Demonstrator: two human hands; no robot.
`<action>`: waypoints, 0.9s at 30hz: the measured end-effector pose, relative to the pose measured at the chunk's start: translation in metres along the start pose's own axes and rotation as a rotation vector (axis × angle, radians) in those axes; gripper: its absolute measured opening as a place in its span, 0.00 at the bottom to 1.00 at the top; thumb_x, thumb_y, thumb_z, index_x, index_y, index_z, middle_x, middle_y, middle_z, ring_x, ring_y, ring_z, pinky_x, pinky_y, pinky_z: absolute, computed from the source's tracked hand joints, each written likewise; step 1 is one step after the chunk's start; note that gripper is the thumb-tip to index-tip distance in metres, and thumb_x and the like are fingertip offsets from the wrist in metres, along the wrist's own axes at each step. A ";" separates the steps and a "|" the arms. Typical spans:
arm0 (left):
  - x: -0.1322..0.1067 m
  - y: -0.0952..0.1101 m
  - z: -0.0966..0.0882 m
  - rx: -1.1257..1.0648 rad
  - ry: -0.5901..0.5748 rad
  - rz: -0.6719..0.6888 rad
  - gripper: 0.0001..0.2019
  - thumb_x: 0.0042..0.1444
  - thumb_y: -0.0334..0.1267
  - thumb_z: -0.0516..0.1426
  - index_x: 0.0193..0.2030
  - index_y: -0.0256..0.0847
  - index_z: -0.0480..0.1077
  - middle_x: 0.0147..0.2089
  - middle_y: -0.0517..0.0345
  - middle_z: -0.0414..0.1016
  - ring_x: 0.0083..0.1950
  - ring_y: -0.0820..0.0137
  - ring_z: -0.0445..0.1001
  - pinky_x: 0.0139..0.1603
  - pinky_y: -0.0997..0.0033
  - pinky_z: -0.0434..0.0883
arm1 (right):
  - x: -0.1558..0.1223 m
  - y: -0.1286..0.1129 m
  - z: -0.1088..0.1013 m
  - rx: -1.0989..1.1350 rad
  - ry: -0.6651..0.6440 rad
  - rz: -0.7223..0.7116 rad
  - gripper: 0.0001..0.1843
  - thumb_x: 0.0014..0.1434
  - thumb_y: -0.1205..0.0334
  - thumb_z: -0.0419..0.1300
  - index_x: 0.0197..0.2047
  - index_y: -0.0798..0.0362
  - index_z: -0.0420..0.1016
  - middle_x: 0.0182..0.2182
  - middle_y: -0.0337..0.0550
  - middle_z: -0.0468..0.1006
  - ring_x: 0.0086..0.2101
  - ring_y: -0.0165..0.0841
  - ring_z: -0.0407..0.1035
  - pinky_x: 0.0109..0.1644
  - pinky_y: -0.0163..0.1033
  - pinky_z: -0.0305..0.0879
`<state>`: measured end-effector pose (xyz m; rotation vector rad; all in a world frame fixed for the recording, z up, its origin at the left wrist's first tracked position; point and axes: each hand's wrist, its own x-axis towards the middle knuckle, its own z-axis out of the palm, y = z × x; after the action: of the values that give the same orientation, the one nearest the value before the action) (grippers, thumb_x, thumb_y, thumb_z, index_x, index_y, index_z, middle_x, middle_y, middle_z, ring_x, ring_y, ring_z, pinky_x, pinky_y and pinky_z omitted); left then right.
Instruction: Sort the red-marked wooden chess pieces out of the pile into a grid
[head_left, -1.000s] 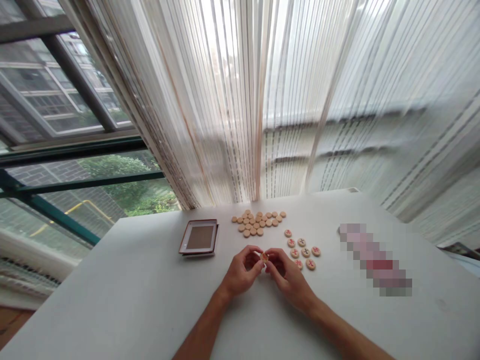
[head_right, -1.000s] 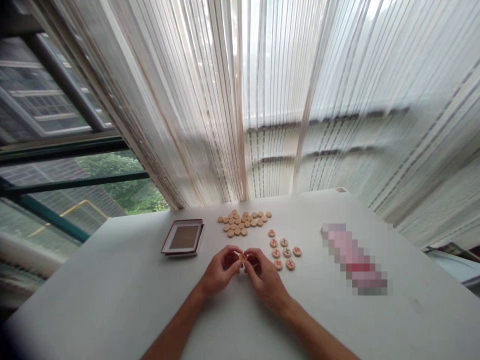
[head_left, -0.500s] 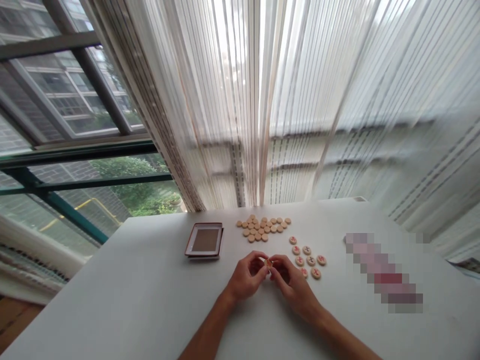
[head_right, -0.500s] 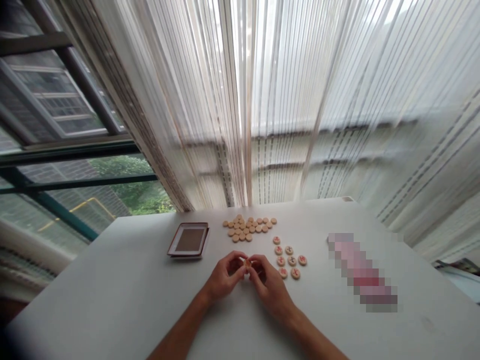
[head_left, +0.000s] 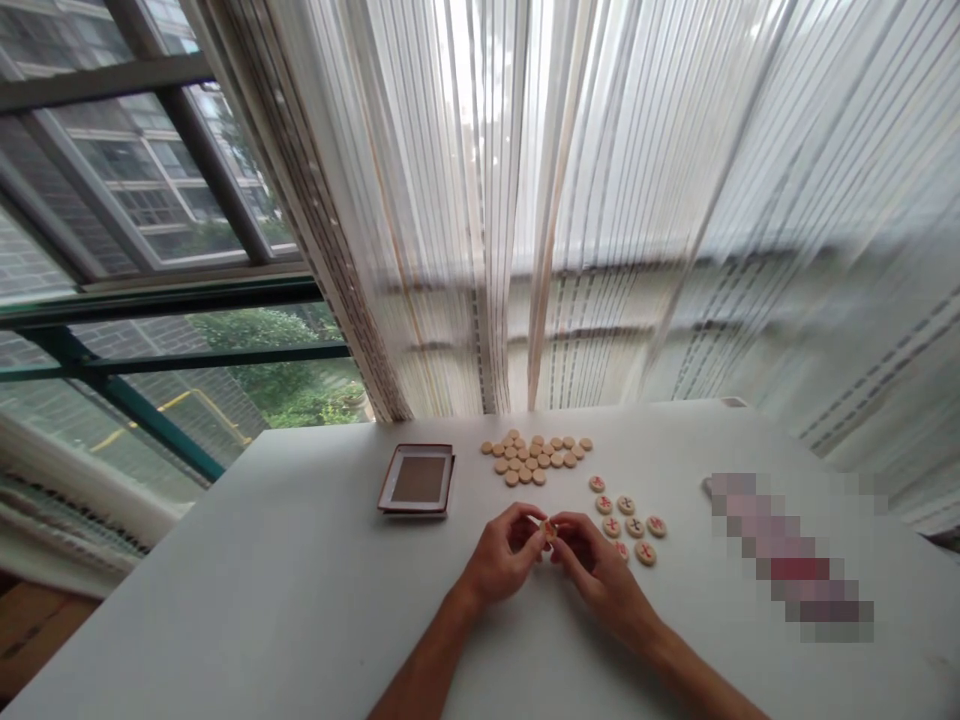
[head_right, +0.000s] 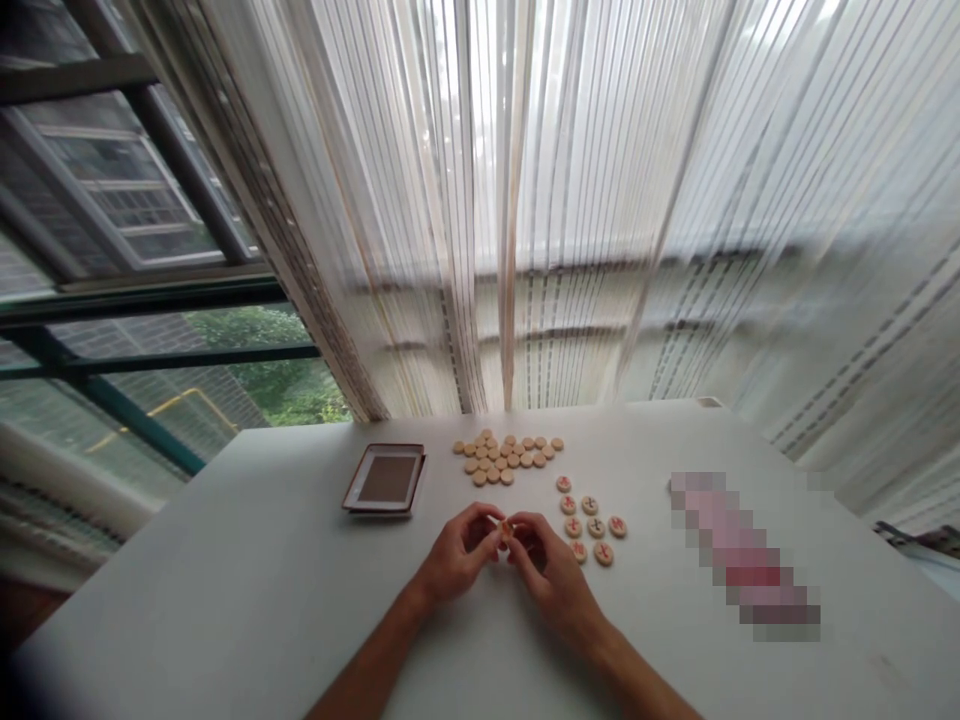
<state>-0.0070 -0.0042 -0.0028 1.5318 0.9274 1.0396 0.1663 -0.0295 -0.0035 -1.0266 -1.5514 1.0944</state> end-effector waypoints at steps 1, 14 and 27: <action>0.000 -0.001 0.000 -0.001 0.005 0.000 0.15 0.61 0.45 0.59 0.48 0.37 0.69 0.34 0.53 0.77 0.33 0.70 0.75 0.36 0.71 0.72 | 0.000 0.000 0.000 0.001 -0.003 0.003 0.15 0.67 0.50 0.56 0.50 0.50 0.68 0.39 0.46 0.78 0.37 0.38 0.75 0.44 0.44 0.73; 0.000 -0.004 0.005 0.088 0.060 -0.015 0.13 0.60 0.46 0.60 0.41 0.38 0.67 0.29 0.60 0.73 0.30 0.72 0.72 0.32 0.75 0.68 | -0.002 -0.001 -0.001 -0.066 -0.040 -0.039 0.12 0.67 0.54 0.56 0.50 0.51 0.70 0.41 0.46 0.79 0.37 0.36 0.74 0.41 0.42 0.73; -0.003 0.002 0.004 0.019 0.008 -0.016 0.13 0.63 0.46 0.56 0.42 0.37 0.69 0.36 0.55 0.74 0.33 0.72 0.73 0.36 0.73 0.72 | -0.003 -0.002 -0.001 -0.087 0.003 -0.013 0.12 0.63 0.53 0.60 0.46 0.50 0.71 0.38 0.44 0.79 0.35 0.35 0.74 0.39 0.41 0.73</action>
<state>-0.0038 -0.0084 -0.0018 1.5351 0.9561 1.0292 0.1679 -0.0325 -0.0023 -1.0747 -1.6132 1.0239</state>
